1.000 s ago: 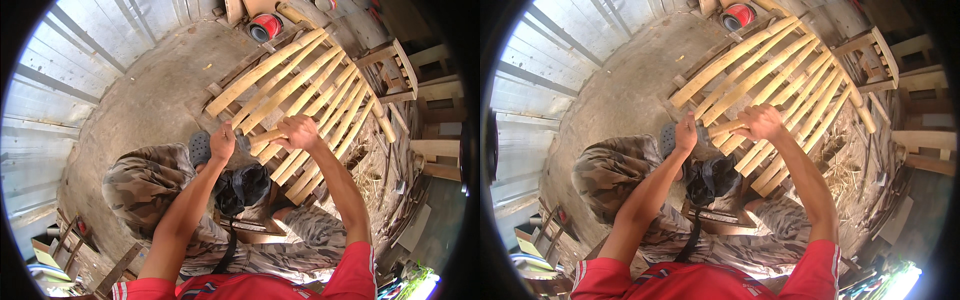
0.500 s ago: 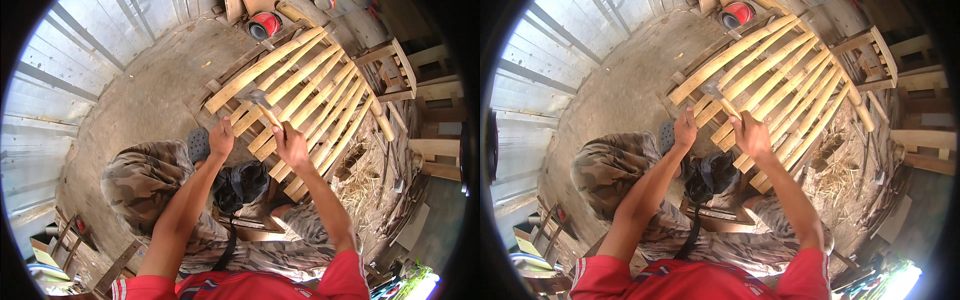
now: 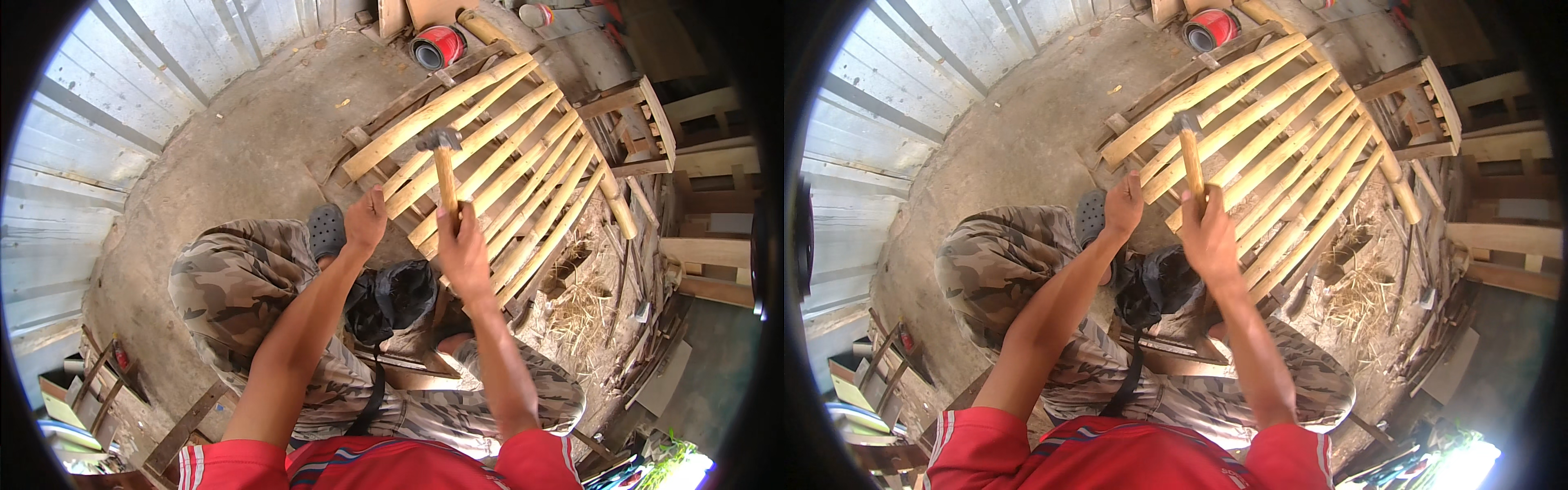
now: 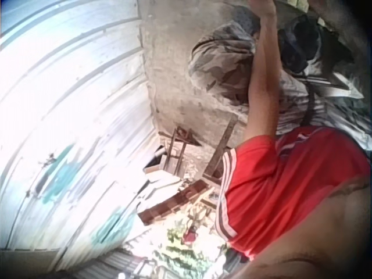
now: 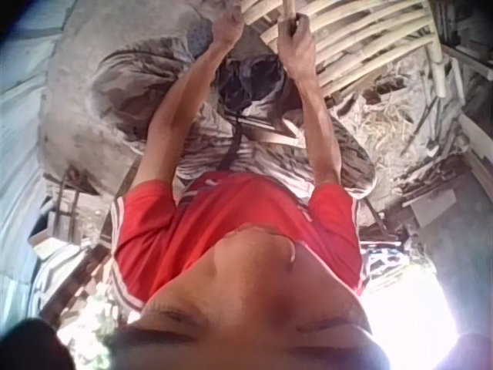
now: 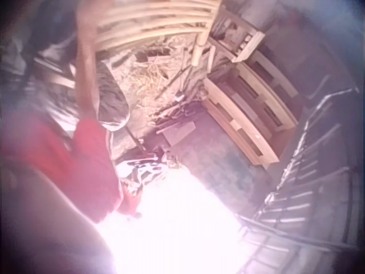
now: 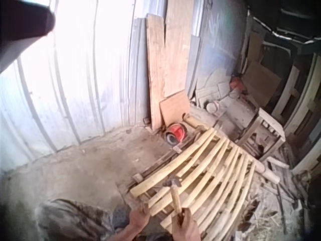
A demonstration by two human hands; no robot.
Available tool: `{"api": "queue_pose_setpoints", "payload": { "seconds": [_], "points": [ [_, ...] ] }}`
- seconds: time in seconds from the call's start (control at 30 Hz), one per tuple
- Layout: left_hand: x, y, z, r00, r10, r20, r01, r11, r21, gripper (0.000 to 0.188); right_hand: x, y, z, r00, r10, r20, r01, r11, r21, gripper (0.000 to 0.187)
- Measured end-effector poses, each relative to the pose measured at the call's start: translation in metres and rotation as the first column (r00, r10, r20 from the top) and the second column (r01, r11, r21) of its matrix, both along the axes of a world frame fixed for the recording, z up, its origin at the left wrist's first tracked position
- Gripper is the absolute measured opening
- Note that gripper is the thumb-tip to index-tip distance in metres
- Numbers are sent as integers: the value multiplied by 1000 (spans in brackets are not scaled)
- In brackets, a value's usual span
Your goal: The person is assembling a bamboo structure, likely a chair or stool, by hammering nails into bamboo slats. They work methodically, securing each slat in place and then flipping the structure to continue assembly.
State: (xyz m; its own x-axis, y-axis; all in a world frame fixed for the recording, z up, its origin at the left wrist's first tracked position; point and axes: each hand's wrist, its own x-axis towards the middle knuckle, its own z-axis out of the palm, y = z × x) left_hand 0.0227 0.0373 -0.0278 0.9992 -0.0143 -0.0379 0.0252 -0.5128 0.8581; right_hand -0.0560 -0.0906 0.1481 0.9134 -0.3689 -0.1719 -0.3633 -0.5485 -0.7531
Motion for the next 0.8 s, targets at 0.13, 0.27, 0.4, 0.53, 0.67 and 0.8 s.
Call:
{"api": "queue_pose_setpoints", "payload": {
  "seconds": [0.13,0.27,0.4,0.53,0.67,0.8],
  "points": [
    [5,2,2,996,-73,58,72,997,19,45,-28,35,-43,954,-189,-234,268,889,372,30],
    [8,5,11,994,-108,10,109,993,-37,49,-40,51,-80,967,-242,-78,254,925,281,32],
    [14,15,25,959,-231,-164,216,971,-104,53,-34,65,-83,866,-368,338,294,923,249,28],
    [24,19,38,904,-328,-273,316,945,-90,59,-21,87,-86,903,-364,228,347,931,114,28],
    [28,27,33,904,-340,-260,341,939,-41,61,-17,82,-71,934,-331,134,334,943,5,30],
    [25,22,24,918,-332,-218,335,942,-28,60,-21,87,-66,900,-366,237,358,931,77,30]
  ]
}}
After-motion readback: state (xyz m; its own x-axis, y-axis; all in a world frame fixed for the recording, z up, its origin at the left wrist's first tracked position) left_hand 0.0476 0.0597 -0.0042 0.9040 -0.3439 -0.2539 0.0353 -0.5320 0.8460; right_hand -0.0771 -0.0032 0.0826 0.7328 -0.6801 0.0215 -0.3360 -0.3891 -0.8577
